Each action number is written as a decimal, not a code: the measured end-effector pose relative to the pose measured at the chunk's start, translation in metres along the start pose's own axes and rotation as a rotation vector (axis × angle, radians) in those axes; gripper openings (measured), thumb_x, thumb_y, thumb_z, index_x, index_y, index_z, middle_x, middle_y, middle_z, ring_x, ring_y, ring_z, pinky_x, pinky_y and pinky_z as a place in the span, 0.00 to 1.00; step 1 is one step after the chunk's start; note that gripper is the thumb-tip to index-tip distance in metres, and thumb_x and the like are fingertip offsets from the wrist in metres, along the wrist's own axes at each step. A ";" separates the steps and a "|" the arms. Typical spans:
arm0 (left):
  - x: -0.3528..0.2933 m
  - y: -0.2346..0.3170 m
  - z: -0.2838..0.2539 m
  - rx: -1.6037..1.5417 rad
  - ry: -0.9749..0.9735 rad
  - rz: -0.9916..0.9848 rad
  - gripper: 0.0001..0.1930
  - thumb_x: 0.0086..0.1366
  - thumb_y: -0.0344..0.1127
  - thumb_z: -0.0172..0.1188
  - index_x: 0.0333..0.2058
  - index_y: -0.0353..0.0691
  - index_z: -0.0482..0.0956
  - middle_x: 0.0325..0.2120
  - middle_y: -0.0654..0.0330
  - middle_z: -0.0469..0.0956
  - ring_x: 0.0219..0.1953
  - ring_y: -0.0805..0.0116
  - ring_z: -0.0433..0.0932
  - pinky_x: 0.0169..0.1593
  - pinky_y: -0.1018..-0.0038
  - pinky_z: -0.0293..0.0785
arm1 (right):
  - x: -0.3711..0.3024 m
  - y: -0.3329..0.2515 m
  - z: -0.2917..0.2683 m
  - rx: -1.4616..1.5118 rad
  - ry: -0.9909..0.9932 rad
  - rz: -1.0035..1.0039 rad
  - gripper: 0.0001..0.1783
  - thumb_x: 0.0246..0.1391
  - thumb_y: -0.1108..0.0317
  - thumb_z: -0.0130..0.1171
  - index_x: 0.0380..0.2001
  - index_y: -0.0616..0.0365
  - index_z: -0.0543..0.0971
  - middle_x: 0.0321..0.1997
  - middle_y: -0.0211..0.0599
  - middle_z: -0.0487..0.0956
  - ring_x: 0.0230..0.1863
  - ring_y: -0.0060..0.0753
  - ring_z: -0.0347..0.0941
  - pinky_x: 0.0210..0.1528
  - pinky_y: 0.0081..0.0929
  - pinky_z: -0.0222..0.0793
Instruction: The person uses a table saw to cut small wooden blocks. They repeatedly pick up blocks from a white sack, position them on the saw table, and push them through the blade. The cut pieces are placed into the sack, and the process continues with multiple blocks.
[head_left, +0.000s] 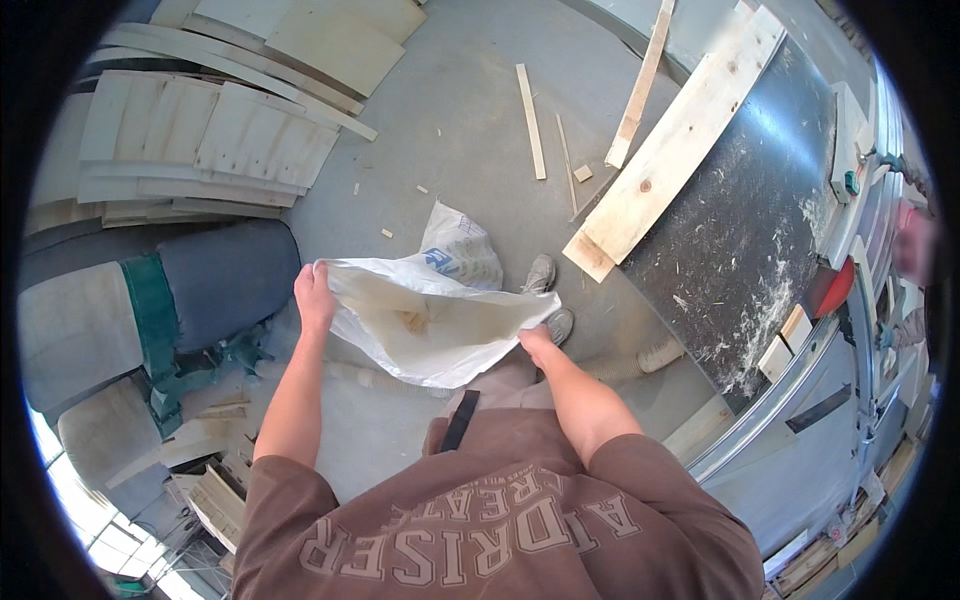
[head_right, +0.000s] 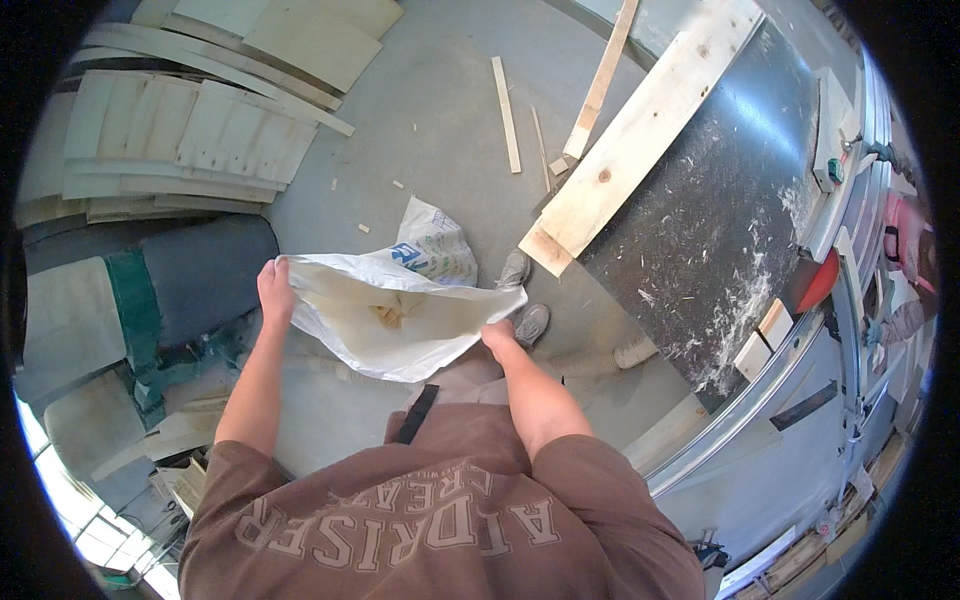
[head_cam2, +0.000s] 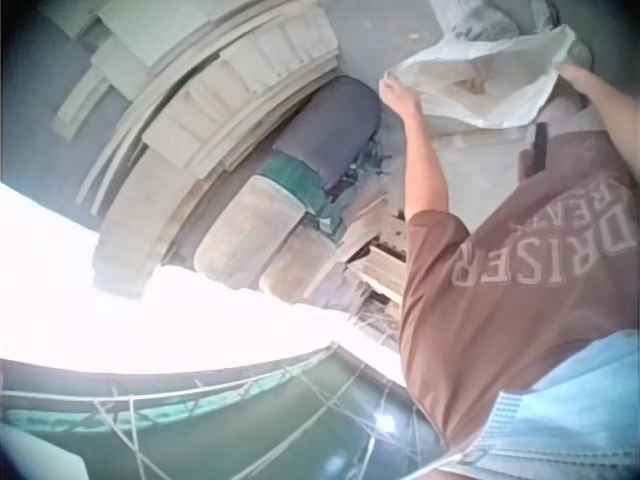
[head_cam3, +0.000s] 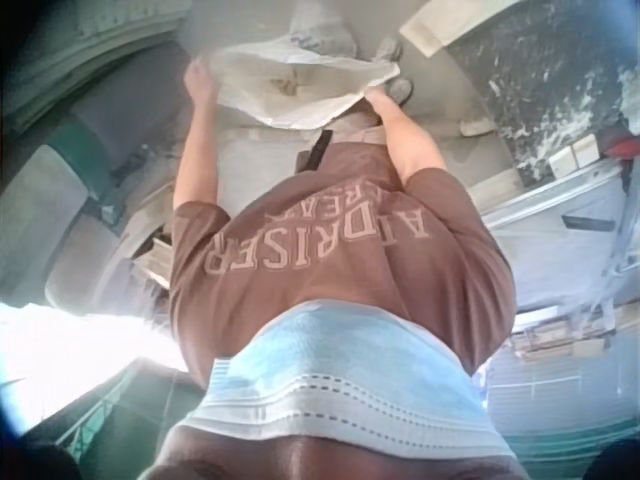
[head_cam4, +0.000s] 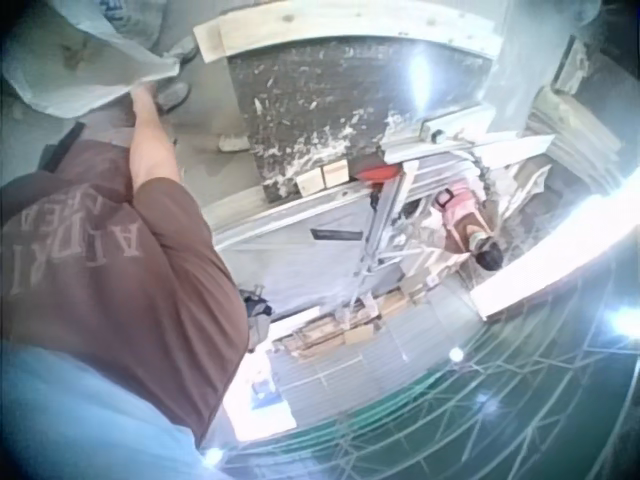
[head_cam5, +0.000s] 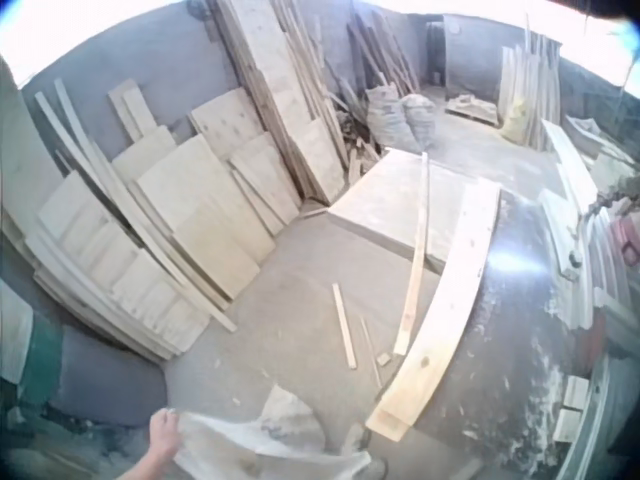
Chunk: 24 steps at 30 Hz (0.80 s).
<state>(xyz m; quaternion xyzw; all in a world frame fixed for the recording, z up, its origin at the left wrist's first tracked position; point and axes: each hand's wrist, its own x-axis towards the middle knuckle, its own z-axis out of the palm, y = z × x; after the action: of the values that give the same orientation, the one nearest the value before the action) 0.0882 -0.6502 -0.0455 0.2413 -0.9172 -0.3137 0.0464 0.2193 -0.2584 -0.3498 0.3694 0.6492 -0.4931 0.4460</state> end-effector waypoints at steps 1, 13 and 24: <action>0.007 0.000 -0.004 0.039 -0.001 0.015 0.21 0.79 0.42 0.56 0.29 0.31 0.70 0.21 0.55 0.70 0.27 0.65 0.67 0.36 0.62 0.70 | -0.011 -0.015 0.003 0.050 -0.050 0.030 0.29 0.58 0.65 0.66 0.61 0.69 0.79 0.56 0.53 0.85 0.55 0.44 0.83 0.52 0.44 0.77; 0.104 0.013 0.021 0.333 0.059 -0.066 0.24 0.77 0.50 0.54 0.38 0.30 0.80 0.39 0.38 0.84 0.46 0.33 0.82 0.49 0.47 0.75 | -0.298 -0.210 -0.060 -0.595 -0.248 -0.975 0.17 0.59 0.59 0.57 0.28 0.66 0.80 0.34 0.61 0.83 0.42 0.68 0.81 0.48 0.60 0.75; 0.098 0.058 0.119 0.199 -0.099 -0.084 0.23 0.73 0.51 0.58 0.41 0.31 0.82 0.39 0.42 0.86 0.44 0.37 0.84 0.51 0.49 0.77 | -0.240 -0.174 -0.153 -0.329 0.054 -0.538 0.22 0.63 0.50 0.68 0.34 0.60 0.78 0.36 0.51 0.82 0.42 0.54 0.80 0.45 0.47 0.73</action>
<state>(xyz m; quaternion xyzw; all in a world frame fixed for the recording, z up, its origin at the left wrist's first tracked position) -0.0500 -0.5909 -0.1120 0.2670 -0.9341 -0.2343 -0.0363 0.1053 -0.1612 -0.0515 0.1203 0.8064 -0.4718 0.3356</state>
